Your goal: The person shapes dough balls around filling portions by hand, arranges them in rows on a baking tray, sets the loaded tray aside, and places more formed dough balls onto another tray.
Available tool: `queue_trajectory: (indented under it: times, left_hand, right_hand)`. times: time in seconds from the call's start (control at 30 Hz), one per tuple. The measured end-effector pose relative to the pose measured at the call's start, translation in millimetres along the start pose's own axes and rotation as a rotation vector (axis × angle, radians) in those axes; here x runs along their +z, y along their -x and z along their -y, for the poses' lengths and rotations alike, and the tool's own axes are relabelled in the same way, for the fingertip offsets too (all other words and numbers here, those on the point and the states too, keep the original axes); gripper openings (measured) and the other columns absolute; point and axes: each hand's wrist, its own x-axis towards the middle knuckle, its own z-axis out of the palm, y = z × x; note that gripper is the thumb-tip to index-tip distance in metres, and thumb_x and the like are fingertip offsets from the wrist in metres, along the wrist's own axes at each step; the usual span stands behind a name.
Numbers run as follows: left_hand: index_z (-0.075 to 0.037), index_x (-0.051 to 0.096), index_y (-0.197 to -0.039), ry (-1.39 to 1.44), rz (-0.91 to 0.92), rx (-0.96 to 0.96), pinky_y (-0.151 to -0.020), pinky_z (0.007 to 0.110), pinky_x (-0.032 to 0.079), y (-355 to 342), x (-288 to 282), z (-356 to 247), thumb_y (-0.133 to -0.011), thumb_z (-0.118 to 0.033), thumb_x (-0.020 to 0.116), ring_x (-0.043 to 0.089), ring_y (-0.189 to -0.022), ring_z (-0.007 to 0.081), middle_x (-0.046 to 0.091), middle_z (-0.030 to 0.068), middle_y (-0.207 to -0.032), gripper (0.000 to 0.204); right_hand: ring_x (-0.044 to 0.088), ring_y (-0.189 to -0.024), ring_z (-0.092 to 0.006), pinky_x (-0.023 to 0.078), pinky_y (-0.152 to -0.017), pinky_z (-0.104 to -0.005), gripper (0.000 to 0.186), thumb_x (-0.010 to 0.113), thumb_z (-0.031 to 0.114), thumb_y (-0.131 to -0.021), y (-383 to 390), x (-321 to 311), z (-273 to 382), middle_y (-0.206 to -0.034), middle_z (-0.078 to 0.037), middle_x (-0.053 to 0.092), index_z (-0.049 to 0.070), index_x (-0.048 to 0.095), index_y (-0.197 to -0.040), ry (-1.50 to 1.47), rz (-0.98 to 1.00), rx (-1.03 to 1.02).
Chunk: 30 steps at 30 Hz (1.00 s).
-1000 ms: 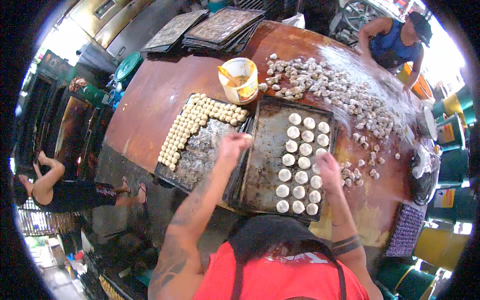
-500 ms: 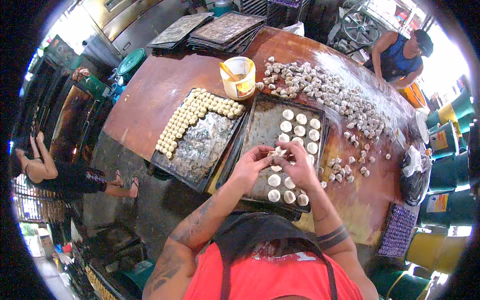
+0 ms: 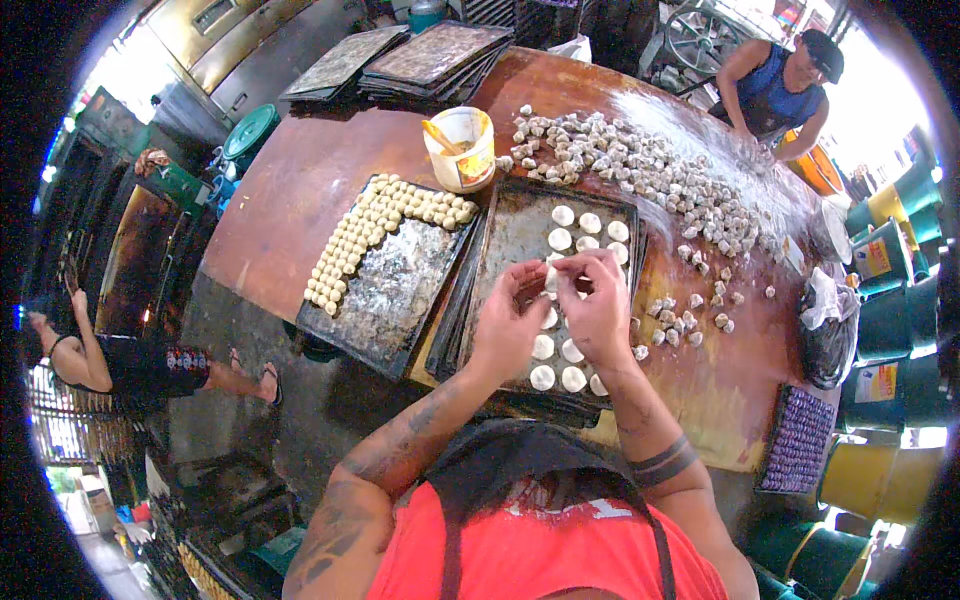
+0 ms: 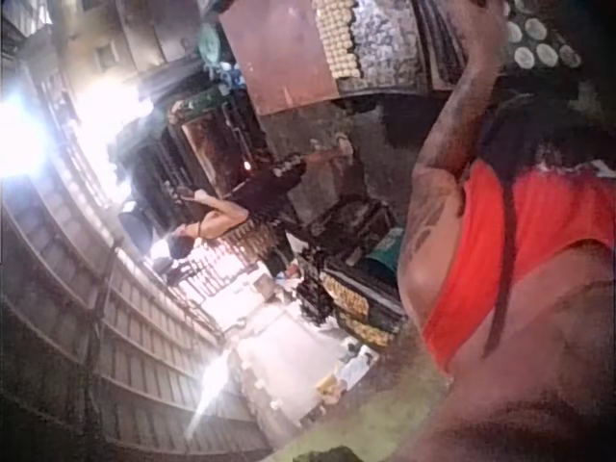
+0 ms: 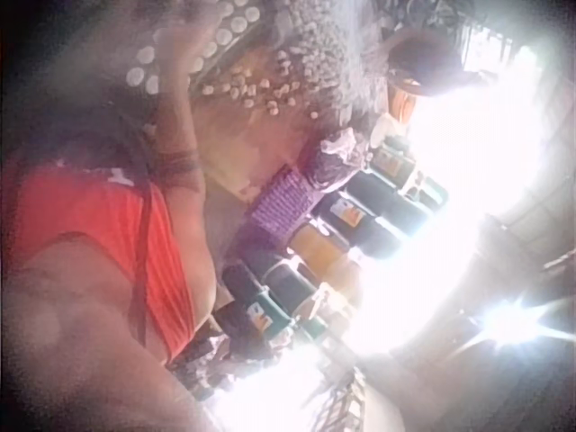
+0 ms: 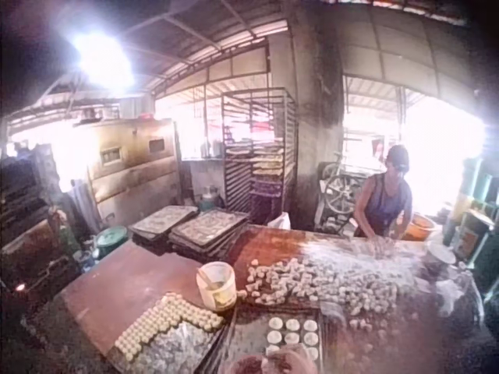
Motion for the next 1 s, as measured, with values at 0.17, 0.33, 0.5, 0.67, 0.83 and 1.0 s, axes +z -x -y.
queue_trajectory:
  times: [0.17,0.33,0.5,0.67,0.83,1.0]
  left_hand:
    - [0.001,0.062,-0.129,0.542,0.057,-0.453,-0.093,0.036,0.060,-15.2,-34.9,11.3,-0.100,-0.007,0.068,0.070,-0.104,0.0196,0.070,0.0084,-0.114,0.030]
    - [0.000,0.065,-0.125,0.592,0.295,-0.556,-0.088,0.033,0.058,-9.9,-28.2,-2.5,-0.092,-0.011,0.077,0.070,-0.104,0.0194,0.071,0.0064,-0.114,0.037]
    - [-0.006,0.070,-0.115,0.835,0.283,-0.724,-0.091,0.034,0.054,1.5,-20.9,9.7,-0.093,-0.013,0.078,0.067,-0.102,0.0159,0.070,0.0028,-0.109,0.024]
    - [-0.002,0.070,-0.115,0.623,0.000,-0.594,-0.083,0.035,0.058,-1.3,-33.9,16.1,-0.096,-0.008,0.074,0.071,-0.094,0.0182,0.073,0.0084,-0.110,0.021]
    - [0.008,0.061,-0.135,-0.175,0.068,-0.207,-0.100,0.036,0.055,31.8,-37.4,33.2,-0.099,-0.002,0.061,0.071,-0.105,0.0224,0.073,0.0133,-0.122,0.037]
    - [-0.003,0.044,-0.154,-0.277,-0.040,-0.252,-0.110,0.039,0.046,56.5,-107.5,108.2,-0.092,0.001,0.061,0.060,-0.126,0.0271,0.058,0.0194,-0.146,0.065]
  right_hand:
    - [0.064,-0.118,-0.0340,0.052,-0.103,-0.0426,0.021,0.075,0.008,-0.089,0.8,-5.4,2.5,-0.130,-0.011,0.069,0.007,0.077,-0.110,0.358,0.119,-0.394]
    - [0.063,-0.122,-0.0327,0.048,-0.105,-0.0455,0.036,0.089,0.016,-0.072,-19.3,-8.3,15.8,-0.118,-0.010,0.075,0.009,0.068,-0.101,0.254,0.420,-0.475]
    - [0.070,-0.096,-0.0303,0.055,-0.087,-0.0425,0.026,0.083,0.006,-0.075,-12.4,1.7,-5.7,-0.107,-0.010,0.074,0.006,0.062,-0.091,0.135,0.362,-0.552]
    - [0.068,-0.105,-0.0248,0.056,-0.088,-0.0391,0.055,0.089,0.011,-0.075,14.7,29.0,-33.7,-0.107,-0.016,0.068,0.004,0.061,-0.122,-0.143,0.260,0.079]
    - [0.071,-0.097,-0.0194,0.057,-0.086,-0.0341,0.041,0.080,0.024,-0.090,23.5,22.8,-27.2,-0.106,-0.014,0.077,-0.003,0.070,-0.120,-0.007,0.221,0.350]
    - [0.071,-0.094,-0.0257,0.057,-0.086,-0.0390,0.027,0.074,0.015,-0.091,70.5,42.7,-78.8,-0.095,-0.014,0.074,0.003,0.071,-0.115,0.282,0.573,0.159]
